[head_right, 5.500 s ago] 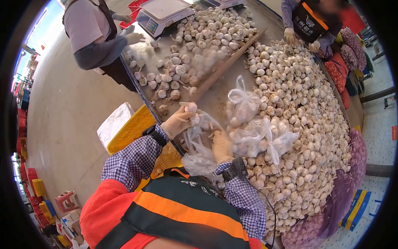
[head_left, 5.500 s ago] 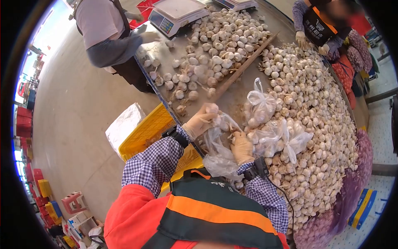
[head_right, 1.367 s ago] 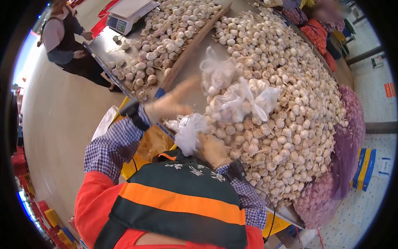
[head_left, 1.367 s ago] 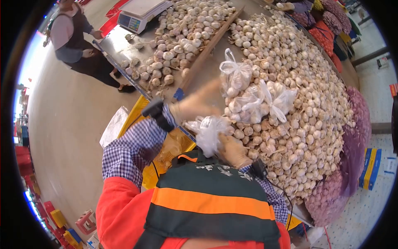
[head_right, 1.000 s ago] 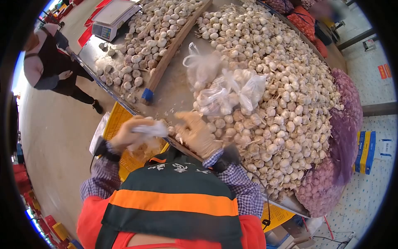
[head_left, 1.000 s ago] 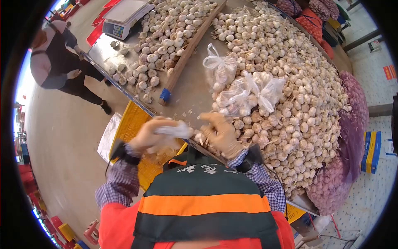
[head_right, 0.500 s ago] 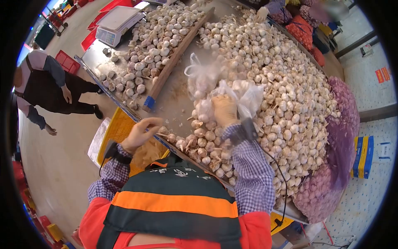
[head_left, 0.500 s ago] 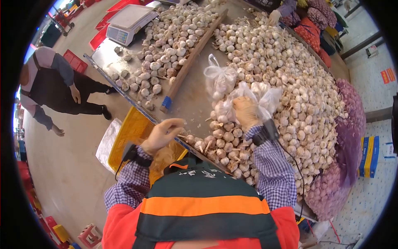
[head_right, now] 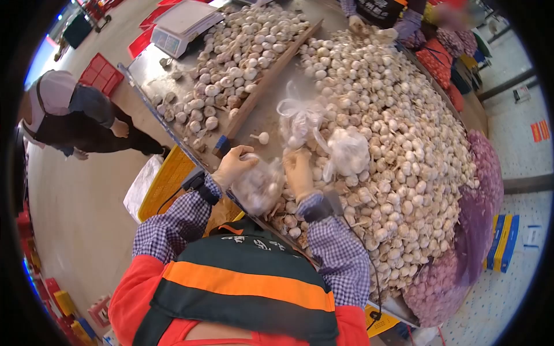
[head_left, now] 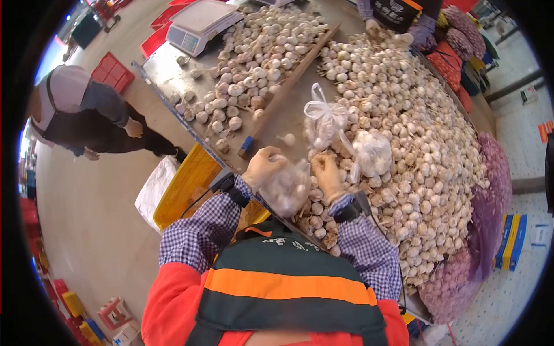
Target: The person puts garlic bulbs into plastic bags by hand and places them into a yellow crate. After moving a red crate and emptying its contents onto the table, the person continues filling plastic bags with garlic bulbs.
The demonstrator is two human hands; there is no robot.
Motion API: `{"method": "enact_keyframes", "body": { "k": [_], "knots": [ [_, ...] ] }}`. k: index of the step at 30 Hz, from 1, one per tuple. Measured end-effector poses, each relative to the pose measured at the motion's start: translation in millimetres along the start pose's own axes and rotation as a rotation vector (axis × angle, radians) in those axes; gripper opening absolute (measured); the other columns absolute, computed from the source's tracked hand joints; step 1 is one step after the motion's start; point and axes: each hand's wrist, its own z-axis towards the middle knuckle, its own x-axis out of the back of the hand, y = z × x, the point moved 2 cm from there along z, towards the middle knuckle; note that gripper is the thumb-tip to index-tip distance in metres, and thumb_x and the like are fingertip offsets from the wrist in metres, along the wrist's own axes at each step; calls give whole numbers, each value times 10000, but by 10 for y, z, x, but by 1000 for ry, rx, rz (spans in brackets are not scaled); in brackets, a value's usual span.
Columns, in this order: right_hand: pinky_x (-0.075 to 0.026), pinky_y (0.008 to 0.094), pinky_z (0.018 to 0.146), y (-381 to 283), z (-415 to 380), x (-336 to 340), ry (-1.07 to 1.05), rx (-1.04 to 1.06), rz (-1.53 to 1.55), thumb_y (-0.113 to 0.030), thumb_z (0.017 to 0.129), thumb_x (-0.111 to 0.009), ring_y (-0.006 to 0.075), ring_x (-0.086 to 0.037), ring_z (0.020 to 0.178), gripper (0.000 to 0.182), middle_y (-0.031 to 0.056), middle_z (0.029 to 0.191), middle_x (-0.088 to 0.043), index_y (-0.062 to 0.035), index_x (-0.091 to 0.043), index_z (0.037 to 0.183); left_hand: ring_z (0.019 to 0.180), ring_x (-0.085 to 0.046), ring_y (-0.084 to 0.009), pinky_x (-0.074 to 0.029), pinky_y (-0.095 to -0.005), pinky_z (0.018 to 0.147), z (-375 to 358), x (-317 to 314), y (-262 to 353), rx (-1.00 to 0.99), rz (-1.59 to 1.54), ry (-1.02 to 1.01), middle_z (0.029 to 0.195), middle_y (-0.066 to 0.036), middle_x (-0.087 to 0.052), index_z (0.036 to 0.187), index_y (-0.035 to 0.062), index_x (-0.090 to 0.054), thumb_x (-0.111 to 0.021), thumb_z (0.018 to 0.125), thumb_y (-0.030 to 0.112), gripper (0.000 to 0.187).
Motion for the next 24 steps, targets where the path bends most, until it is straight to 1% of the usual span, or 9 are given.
{"method": "enact_keyframes", "body": {
  "k": [3,4,7,10,13,16,19,20,24],
  "knots": [
    [-506,345,767,-328,-334,-178,-166,193,-333,-370,870,-681,256,-627,862,397,125,925,-647,13,-616,949,992,-636,-261,-508,-340,854,15,-2,-119,136,97,103,1106,-184,-635,1182,-3,-589,-690,821,281,470],
    [-489,407,785,-351,-377,-264,-135,310,-496,-384,839,-689,318,-612,873,378,152,933,-639,-14,-633,892,995,-635,-262,-504,-342,860,44,-18,-186,75,74,124,1113,-185,-631,1179,-3,-589,-680,832,279,456],
    [-474,443,769,-337,-268,-331,-271,121,-532,-357,812,-692,337,-606,882,338,158,924,-630,-32,-639,889,968,-637,-285,-498,-358,863,114,-59,-287,-66,33,201,1121,-193,-619,1154,7,-597,-660,853,272,406],
    [-467,437,730,-353,-208,-306,-189,219,-409,-248,801,-697,328,-608,844,209,143,863,-634,-52,-645,854,925,-633,-320,-491,-380,864,-20,-36,-31,-331,200,441,1013,-182,-639,1072,14,-620,-676,844,288,361],
    [-469,413,681,-309,-170,-264,-101,252,-218,-240,821,-698,312,-618,775,198,140,795,-645,-49,-645,828,976,-603,-305,-473,-384,871,-272,-123,329,-429,195,275,991,-157,-636,985,12,-640,-728,810,335,378],
    [-421,305,535,-223,-130,-247,-191,97,-99,-251,922,-646,141,-519,595,271,55,672,-565,13,-622,864,842,-623,-313,-482,-411,774,-246,-352,138,-331,488,72,826,-123,-650,922,35,-651,-767,723,462,484],
    [-442,366,593,-66,-98,-104,-320,-182,178,-274,911,-631,215,-576,651,309,119,670,-590,16,-631,805,827,-638,-313,-497,-421,754,-172,-407,49,-351,428,-2,862,-141,-668,830,30,-663,-746,735,469,457],
    [-436,345,588,-37,-69,-130,-232,92,130,-250,931,-602,168,-550,639,326,106,634,-565,39,-627,781,827,-638,-313,-497,-421,754,-139,-415,36,-351,424,-1,862,-141,-668,830,30,-663,-746,735,469,457],
    [-435,333,605,42,-23,-196,-335,-18,102,-255,939,-589,167,-535,636,323,112,663,-574,43,-628,819,813,-651,-316,-510,-403,745,-90,-392,-8,-261,327,-140,860,-152,-682,924,28,-684,-739,756,415,426]
  ]
}}
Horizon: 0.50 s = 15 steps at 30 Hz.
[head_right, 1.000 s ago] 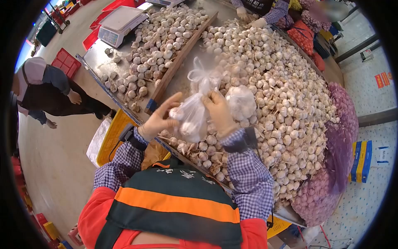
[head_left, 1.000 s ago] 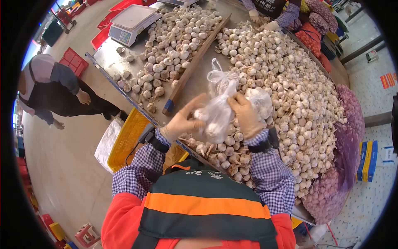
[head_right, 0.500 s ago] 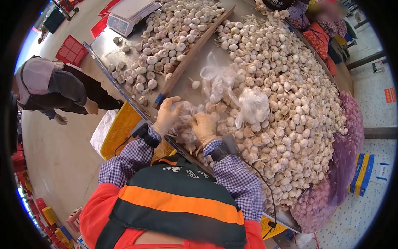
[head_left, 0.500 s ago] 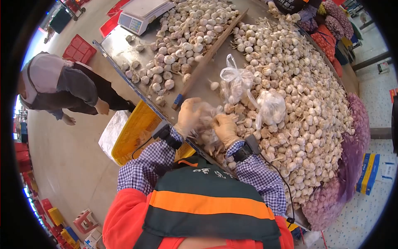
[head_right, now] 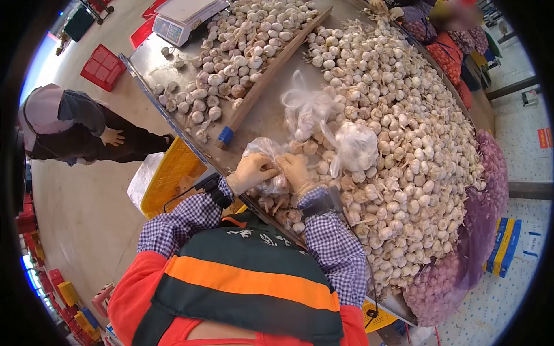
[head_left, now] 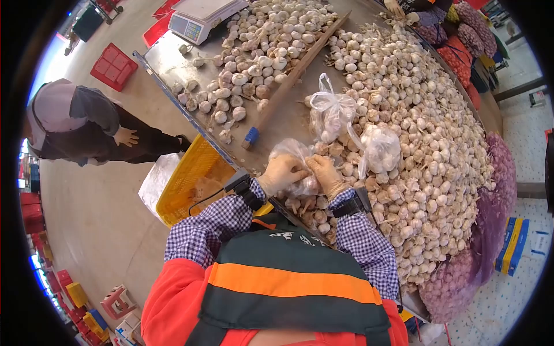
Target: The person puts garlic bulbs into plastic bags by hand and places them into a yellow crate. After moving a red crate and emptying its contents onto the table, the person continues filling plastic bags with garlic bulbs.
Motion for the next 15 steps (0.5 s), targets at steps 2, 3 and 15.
{"method": "enact_keyframes", "body": {
  "k": [2,3,15],
  "knots": [
    [-436,329,615,38,11,-86,43,-31,253,-246,944,-579,188,-544,652,300,120,711,-595,41,-625,869,822,-655,-324,-515,-401,747,-30,-37,25,62,-106,-2,870,-159,-686,977,30,-684,-733,766,391,421],
    [-436,329,615,49,9,-112,41,-27,257,-246,944,-579,188,-544,652,300,120,711,-595,41,-625,869,836,-657,-334,-519,-400,756,-75,-56,64,23,-100,80,870,-167,-686,1021,32,-671,-723,774,362,415],
    [-472,389,600,-299,-330,-267,221,42,-300,-294,968,-544,382,-603,692,273,226,778,-610,-39,-627,917,799,-622,-356,-490,-415,693,-9,-72,41,189,1,423,823,-149,-628,850,61,-623,-610,740,85,114]
  ]
}}
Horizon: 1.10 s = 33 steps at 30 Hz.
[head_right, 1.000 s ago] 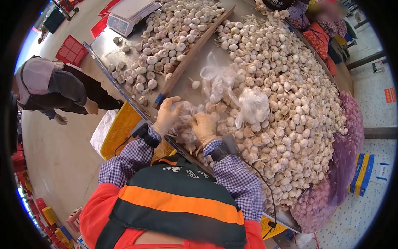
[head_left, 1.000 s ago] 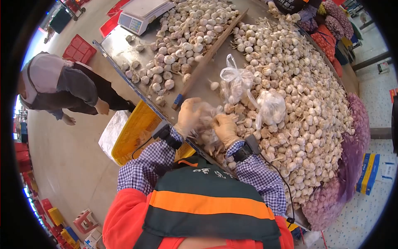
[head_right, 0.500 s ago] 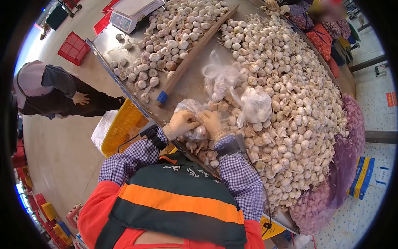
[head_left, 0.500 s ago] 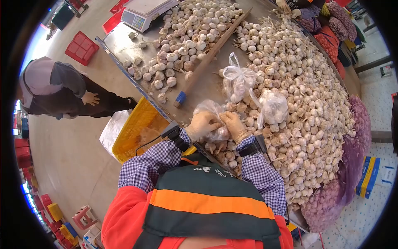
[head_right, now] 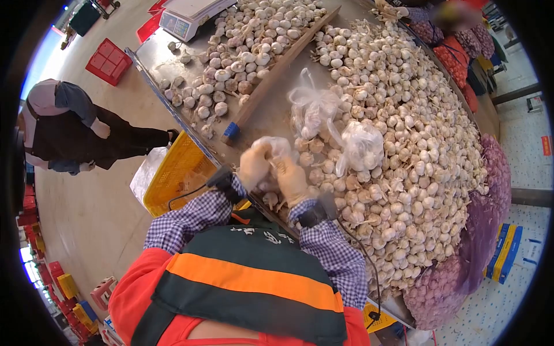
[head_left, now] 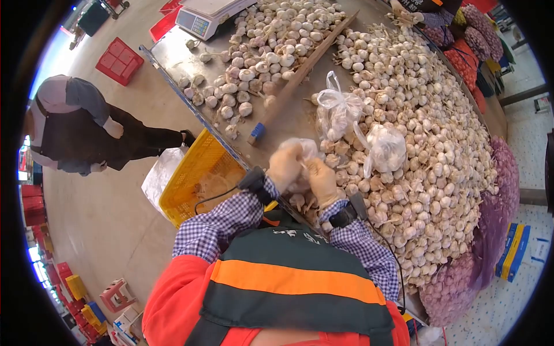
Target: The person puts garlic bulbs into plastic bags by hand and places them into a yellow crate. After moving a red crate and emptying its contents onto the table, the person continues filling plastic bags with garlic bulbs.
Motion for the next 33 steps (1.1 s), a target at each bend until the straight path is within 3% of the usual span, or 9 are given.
{"method": "enact_keyframes", "body": {
  "k": [2,5,18,24,26,27,29,32,33],
  "knots": [
    [-471,358,587,43,-108,-33,39,101,-135,-295,951,-580,290,-603,627,280,169,723,-630,-21,-620,911,814,-610,-345,-488,-393,696,182,83,-21,-153,14,63,828,-138,-602,834,81,-620,-593,724,26,125],
    [-430,332,570,24,-174,200,-51,-153,439,-328,880,-677,152,-497,602,328,104,645,-571,-11,-622,813,830,-617,-327,-500,-370,703,415,345,-127,-239,101,152,864,-114,-595,873,95,-615,-636,727,52,154],
    [-456,378,613,529,-417,777,234,-141,-183,-117,753,-680,254,-556,634,161,80,669,-550,-69,-527,740,884,-635,-325,-518,-381,772,518,529,-436,-154,261,-26,914,-122,-618,903,68,-604,-610,753,-4,167],
    [-497,337,721,-220,-299,723,530,227,-233,-56,805,-676,271,-596,790,247,117,868,-596,-33,-579,1031,835,-647,-244,-516,-326,758,408,548,-89,-241,-58,175,879,-96,-603,933,28,-597,-673,774,9,177],
    [-507,353,741,-573,-269,586,230,586,-76,-55,821,-640,283,-614,862,265,136,975,-602,-43,-573,1077,840,-633,-216,-511,-311,755,279,551,46,-376,-108,122,889,-80,-588,960,47,-596,-686,796,37,188],
    [-507,353,741,-601,-216,494,235,584,-77,-55,821,-640,283,-614,862,265,136,975,-602,-43,-573,1077,824,-617,-342,-520,-421,721,214,499,90,-406,-218,53,887,-125,-612,983,80,-615,-654,767,59,220],
    [-507,394,808,-506,-60,238,-157,412,-460,-76,818,-625,301,-601,968,354,152,1119,-563,-64,-554,1165,824,-618,-348,-521,-428,721,136,328,-34,-442,-71,-58,891,-136,-615,1012,92,-607,-635,784,66,231],
    [-511,388,854,-204,127,208,43,384,-644,-149,843,-569,292,-576,1068,315,143,1225,-548,-93,-585,1153,853,-620,-377,-516,-461,725,101,183,-238,-335,282,-327,934,-171,-626,1120,129,-573,-572,831,95,292],
    [-486,395,915,-124,131,240,-132,150,-642,-172,829,-617,304,-529,1135,420,137,1312,-484,-102,-550,1238,879,-614,-387,-513,-471,743,103,154,-254,-296,281,-332,963,-182,-625,1159,135,-556,-556,840,100,320]
  ]
}}
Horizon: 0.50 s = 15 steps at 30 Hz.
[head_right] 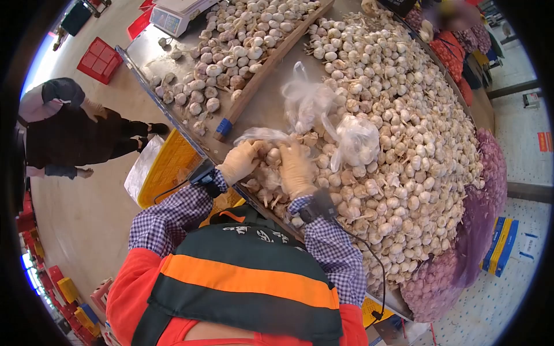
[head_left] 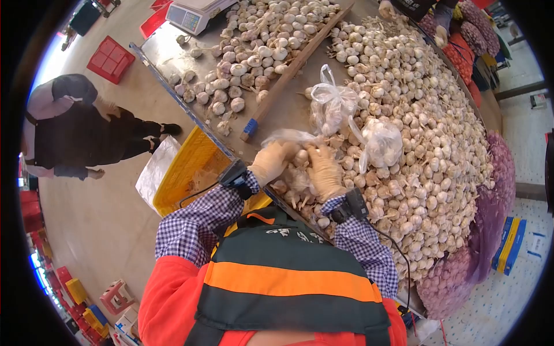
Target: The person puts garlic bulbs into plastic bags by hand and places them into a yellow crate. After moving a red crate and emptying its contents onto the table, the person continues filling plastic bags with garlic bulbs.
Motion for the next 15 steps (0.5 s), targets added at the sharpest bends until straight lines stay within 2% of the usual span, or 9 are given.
{"method": "enact_keyframes", "body": {
  "k": [1,3,4,5,6,11,12,13,15],
  "knots": [
    [-486,395,915,51,-22,12,-4,7,-2,-172,829,-617,304,-529,1135,420,137,1312,-484,-102,-550,1238,905,-609,-396,-510,-482,761,11,6,29,35,-11,-11,992,-193,-623,1197,141,-540,-540,850,106,349],
    [-447,399,943,167,-102,31,-8,7,290,-132,773,-698,341,-503,1126,645,171,1251,-473,-97,-449,1367,957,-597,-411,-499,-486,808,42,31,55,91,-92,-73,1065,-207,-615,1264,155,-511,-535,846,91,423],
    [-446,401,942,190,-114,9,17,-10,333,-151,759,-727,352,-501,1120,681,176,1245,-477,-116,-445,1378,972,-596,-409,-496,-476,824,88,11,52,47,-102,-65,1091,-204,-611,1294,166,-492,-532,844,83,459],
    [-446,401,942,215,-131,-7,16,-12,330,-151,759,-727,352,-501,1120,681,176,1245,-477,-116,-445,1378,988,-594,-407,-493,-466,840,141,8,51,-1,-107,-56,1117,-202,-608,1324,177,-472,-529,841,75,496],
    [-450,401,935,236,-142,-24,-1,-13,265,-152,768,-718,348,-505,1116,650,169,1250,-479,-126,-462,1365,999,-601,-373,-502,-429,847,189,3,42,-16,-103,-109,1095,-184,-617,1372,159,-429,-620,771,85,635],
    [-461,409,908,186,-279,32,18,67,131,-157,803,-686,335,-539,1071,539,144,1209,-522,-142,-519,1315,1011,-602,-365,-494,-414,869,342,-58,-53,-142,-117,-85,1117,-181,-609,1324,149,-491,-625,766,86,577],
    [-466,414,886,187,-326,53,91,79,140,-157,812,-675,331,-552,1043,507,136,1173,-544,-148,-536,1299,1020,-601,-360,-491,-406,877,350,-57,-56,-165,-115,-105,1131,-181,-604,1306,143,-513,-626,765,85,556],
    [-472,420,864,176,-370,90,163,91,149,-158,821,-664,327,-566,1015,476,128,1138,-566,-153,-552,1283,1020,-601,-360,-491,-406,877,352,0,-27,-161,-114,-105,1131,-181,-604,1306,143,-513,-626,765,85,556],
    [-475,425,828,170,-426,131,171,75,125,-172,826,-661,327,-581,964,453,133,1096,-589,-142,-567,1268,1045,-594,-332,-485,-384,885,367,78,35,-57,-257,-257,1127,-186,-598,1285,145,-539,-630,768,79,528]
  ]
}}
